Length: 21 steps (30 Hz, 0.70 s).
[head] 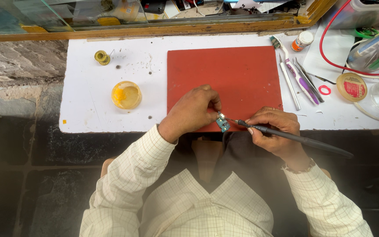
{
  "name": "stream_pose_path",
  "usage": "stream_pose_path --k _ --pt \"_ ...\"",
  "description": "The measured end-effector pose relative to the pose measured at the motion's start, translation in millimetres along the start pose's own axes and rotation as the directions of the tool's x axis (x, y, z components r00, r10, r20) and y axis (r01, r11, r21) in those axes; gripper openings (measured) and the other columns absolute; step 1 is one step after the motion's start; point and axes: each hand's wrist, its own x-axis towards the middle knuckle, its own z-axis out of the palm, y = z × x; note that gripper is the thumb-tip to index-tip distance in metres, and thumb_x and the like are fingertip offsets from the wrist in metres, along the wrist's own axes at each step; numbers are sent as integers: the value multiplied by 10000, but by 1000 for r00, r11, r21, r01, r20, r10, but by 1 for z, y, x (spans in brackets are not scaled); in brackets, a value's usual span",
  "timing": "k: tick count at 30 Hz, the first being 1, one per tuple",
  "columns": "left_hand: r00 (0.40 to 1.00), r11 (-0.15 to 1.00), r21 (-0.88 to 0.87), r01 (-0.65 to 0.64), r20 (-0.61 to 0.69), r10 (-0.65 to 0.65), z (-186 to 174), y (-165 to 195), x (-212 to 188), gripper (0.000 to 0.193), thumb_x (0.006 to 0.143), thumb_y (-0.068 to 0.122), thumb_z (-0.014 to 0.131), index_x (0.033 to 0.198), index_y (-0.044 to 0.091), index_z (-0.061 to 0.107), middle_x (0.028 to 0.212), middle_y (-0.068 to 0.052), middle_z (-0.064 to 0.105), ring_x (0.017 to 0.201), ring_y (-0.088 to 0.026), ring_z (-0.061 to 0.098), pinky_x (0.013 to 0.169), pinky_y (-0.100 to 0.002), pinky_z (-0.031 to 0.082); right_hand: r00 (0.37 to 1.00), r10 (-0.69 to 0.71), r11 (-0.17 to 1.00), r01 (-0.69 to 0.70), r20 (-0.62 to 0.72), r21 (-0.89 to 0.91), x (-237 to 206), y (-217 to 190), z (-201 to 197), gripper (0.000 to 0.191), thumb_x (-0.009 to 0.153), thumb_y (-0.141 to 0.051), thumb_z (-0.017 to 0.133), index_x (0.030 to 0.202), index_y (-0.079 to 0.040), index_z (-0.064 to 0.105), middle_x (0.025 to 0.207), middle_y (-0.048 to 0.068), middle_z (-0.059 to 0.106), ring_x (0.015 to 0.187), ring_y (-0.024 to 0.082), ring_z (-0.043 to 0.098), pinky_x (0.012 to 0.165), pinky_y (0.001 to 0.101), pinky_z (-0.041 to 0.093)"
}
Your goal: The person solders a small circuit board on a red mat using a soldering iron, then dips a brush into a yellow container and applies flux to the board. They then hold a device between their legs and continue soldering it with a tool, producing smoke, before setting the soldering iron aside.
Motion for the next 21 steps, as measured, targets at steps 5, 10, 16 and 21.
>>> stream_pose_path --k 5,10,16,21 --pt "1000 1000 8 20 10 -20 -1 0 0 150 735 70 763 870 39 707 921 -83 668 891 -244 690 801 -363 558 1000 15 1000 -15 -3 -3 1 1 1 175 768 63 708 933 4 719 819 92 726 658 101 660 535 199 485" --pt "999 1000 6 31 11 -31 -1 1 0 153 732 67 757 875 39 708 927 -80 669 896 -242 692 805 -359 560 1000 5 1000 -5 -2 -6 1 2 1 180 768 59 702 939 7 720 822 92 725 672 105 659 552 203 487" --pt "999 999 6 41 10 -42 -1 1 -1 158 728 67 759 875 41 708 927 -81 667 890 -241 688 801 -360 558 1000 8 1000 -8 4 23 1 2 1 187 770 51 695 951 10 721 826 93 722 677 103 662 560 202 498" --pt "999 999 3 41 14 -41 -1 1 0 153 727 68 760 868 38 707 925 -83 667 888 -242 689 800 -359 562 1000 7 1000 -7 3 2 0 3 1 171 771 47 699 938 13 717 831 98 725 669 104 659 551 202 486"
